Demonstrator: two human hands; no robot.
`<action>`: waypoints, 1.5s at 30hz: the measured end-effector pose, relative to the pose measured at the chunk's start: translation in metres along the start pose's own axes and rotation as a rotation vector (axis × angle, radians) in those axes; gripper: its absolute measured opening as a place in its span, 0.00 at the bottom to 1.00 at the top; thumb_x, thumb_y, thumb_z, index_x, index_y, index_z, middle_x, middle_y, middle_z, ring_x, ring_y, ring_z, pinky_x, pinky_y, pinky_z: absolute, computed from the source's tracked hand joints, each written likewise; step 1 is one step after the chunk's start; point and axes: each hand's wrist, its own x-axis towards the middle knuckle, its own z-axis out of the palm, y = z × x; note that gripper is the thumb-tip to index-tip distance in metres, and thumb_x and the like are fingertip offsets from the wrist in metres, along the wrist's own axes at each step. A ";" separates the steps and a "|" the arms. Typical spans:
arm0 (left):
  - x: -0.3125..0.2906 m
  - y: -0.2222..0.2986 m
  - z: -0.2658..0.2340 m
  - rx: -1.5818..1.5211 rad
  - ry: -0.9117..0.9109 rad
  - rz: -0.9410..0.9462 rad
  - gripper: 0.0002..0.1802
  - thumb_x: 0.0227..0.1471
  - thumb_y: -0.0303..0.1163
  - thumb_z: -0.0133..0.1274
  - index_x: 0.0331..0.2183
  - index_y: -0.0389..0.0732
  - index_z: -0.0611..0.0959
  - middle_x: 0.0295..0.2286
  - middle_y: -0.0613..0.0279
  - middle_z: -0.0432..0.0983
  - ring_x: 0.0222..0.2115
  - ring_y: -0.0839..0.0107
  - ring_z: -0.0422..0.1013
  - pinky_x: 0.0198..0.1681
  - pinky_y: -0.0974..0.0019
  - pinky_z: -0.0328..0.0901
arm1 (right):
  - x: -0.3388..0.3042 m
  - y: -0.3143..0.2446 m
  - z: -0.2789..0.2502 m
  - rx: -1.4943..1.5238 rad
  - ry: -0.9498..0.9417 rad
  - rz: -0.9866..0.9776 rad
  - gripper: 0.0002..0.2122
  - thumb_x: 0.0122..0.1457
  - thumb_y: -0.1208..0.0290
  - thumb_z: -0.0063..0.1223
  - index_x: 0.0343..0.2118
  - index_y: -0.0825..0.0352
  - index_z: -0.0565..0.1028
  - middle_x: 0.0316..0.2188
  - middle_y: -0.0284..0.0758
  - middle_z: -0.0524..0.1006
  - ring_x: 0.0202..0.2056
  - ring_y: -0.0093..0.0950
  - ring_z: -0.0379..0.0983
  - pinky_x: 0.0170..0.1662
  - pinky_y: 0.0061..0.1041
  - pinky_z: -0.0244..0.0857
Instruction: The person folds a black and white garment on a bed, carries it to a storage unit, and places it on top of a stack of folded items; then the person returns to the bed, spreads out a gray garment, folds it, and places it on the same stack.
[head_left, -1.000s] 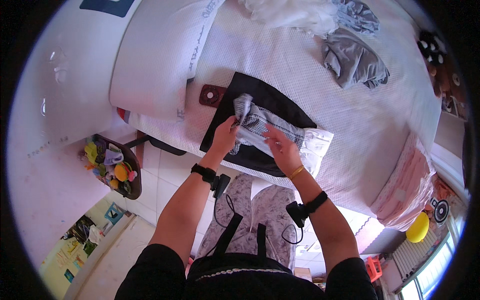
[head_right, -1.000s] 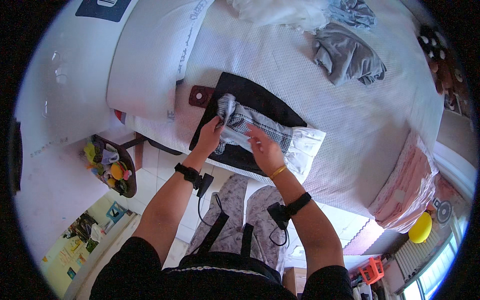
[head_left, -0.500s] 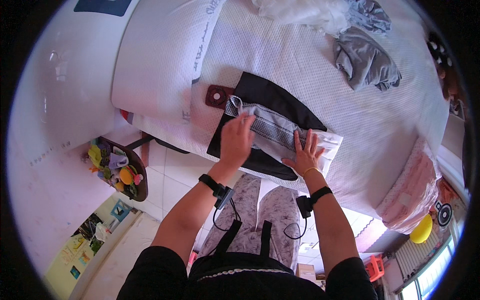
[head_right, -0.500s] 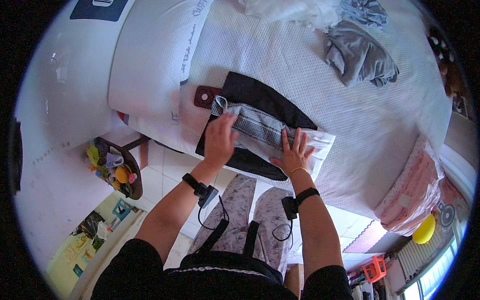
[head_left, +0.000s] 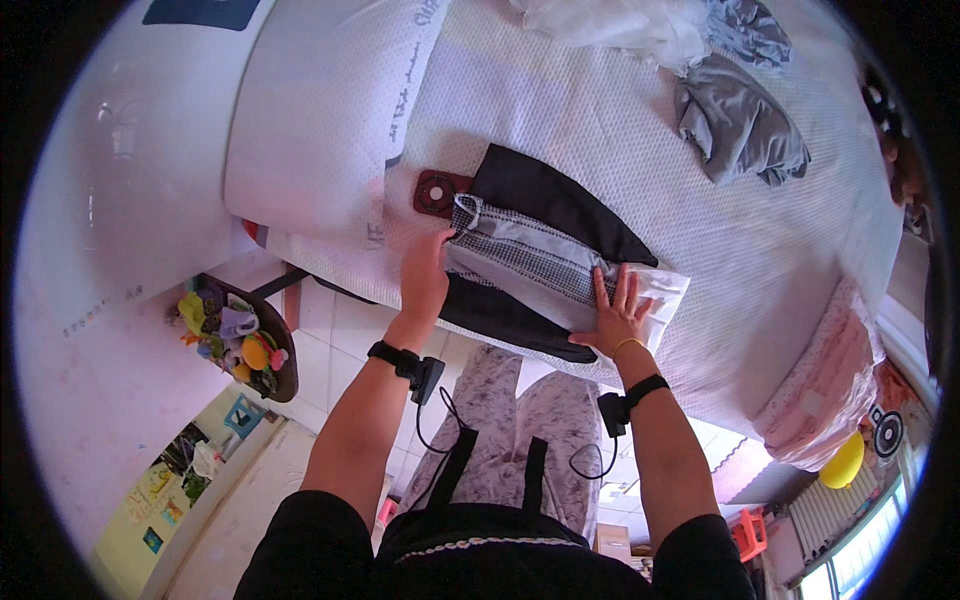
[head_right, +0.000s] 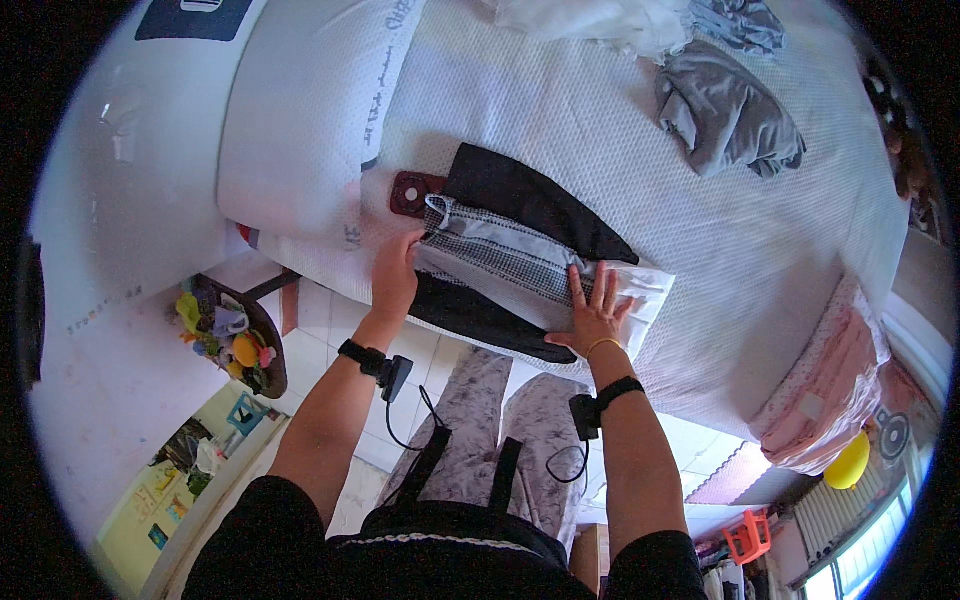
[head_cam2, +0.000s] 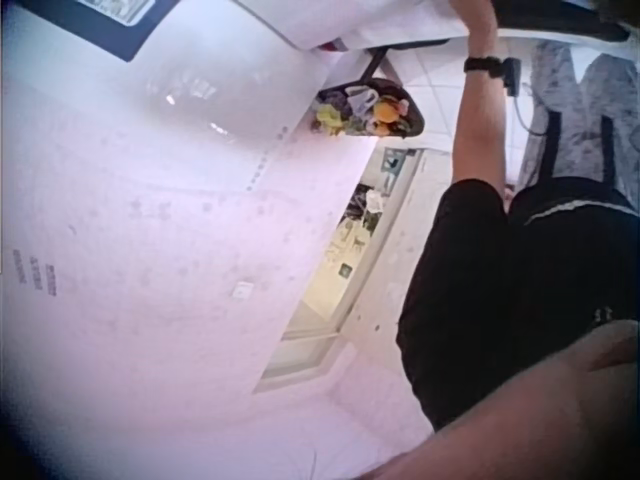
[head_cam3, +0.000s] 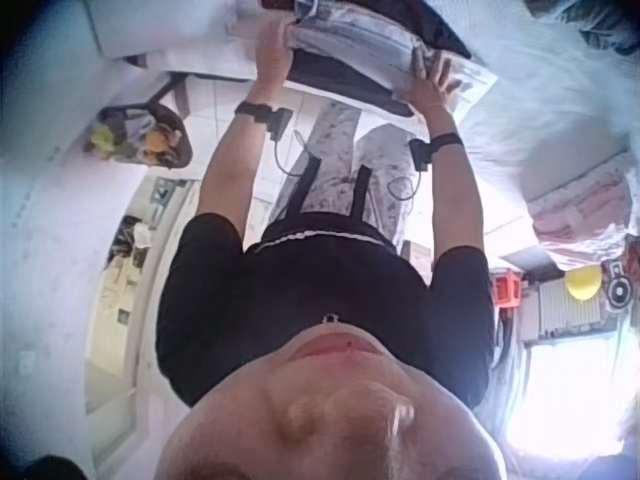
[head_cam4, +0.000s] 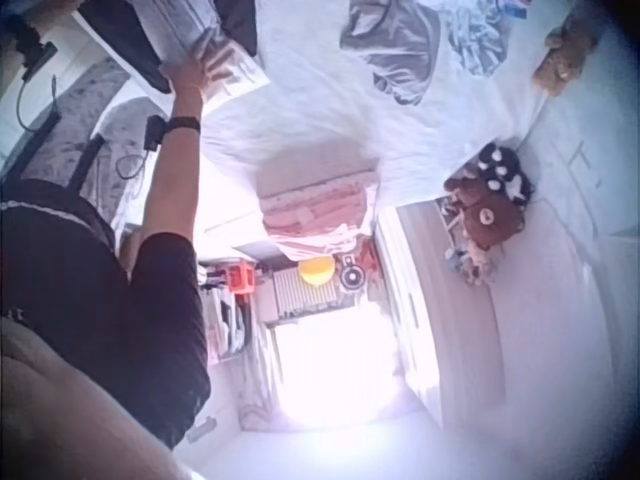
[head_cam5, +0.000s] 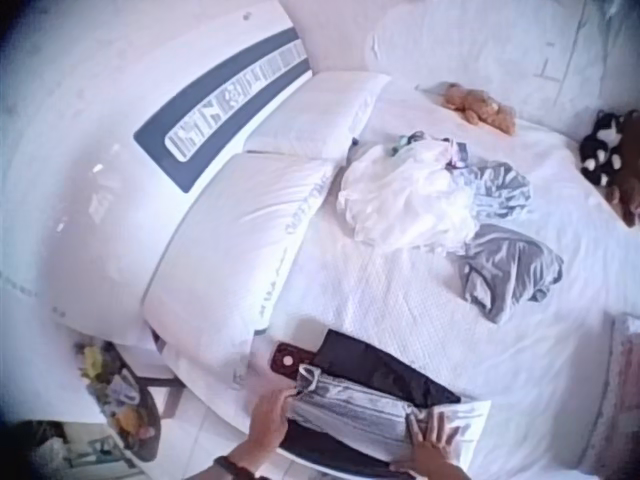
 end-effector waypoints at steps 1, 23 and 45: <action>0.004 0.009 -0.004 -0.035 -0.041 -0.025 0.18 0.53 0.21 0.52 0.47 0.42 0.78 0.33 0.54 0.77 0.37 0.53 0.73 0.40 0.51 0.66 | -0.001 0.001 -0.001 -0.005 -0.012 -0.005 0.66 0.33 0.37 0.71 0.71 0.43 0.34 0.72 0.42 0.26 0.71 0.49 0.24 0.64 0.69 0.34; 0.009 0.042 0.007 0.341 -0.419 0.247 0.38 0.56 0.43 0.54 0.65 0.53 0.60 0.65 0.52 0.51 0.64 0.53 0.52 0.63 0.41 0.50 | 0.007 0.024 0.030 -0.014 -0.047 -0.030 0.54 0.47 0.30 0.56 0.71 0.40 0.35 0.71 0.42 0.24 0.71 0.46 0.19 0.64 0.69 0.28; -0.018 0.053 0.043 0.551 -0.415 0.125 0.48 0.50 0.49 0.59 0.66 0.45 0.57 0.66 0.51 0.47 0.67 0.54 0.47 0.61 0.34 0.50 | 0.001 0.095 0.092 0.687 0.708 0.226 0.47 0.48 0.54 0.69 0.68 0.58 0.53 0.65 0.51 0.53 0.63 0.46 0.54 0.63 0.50 0.49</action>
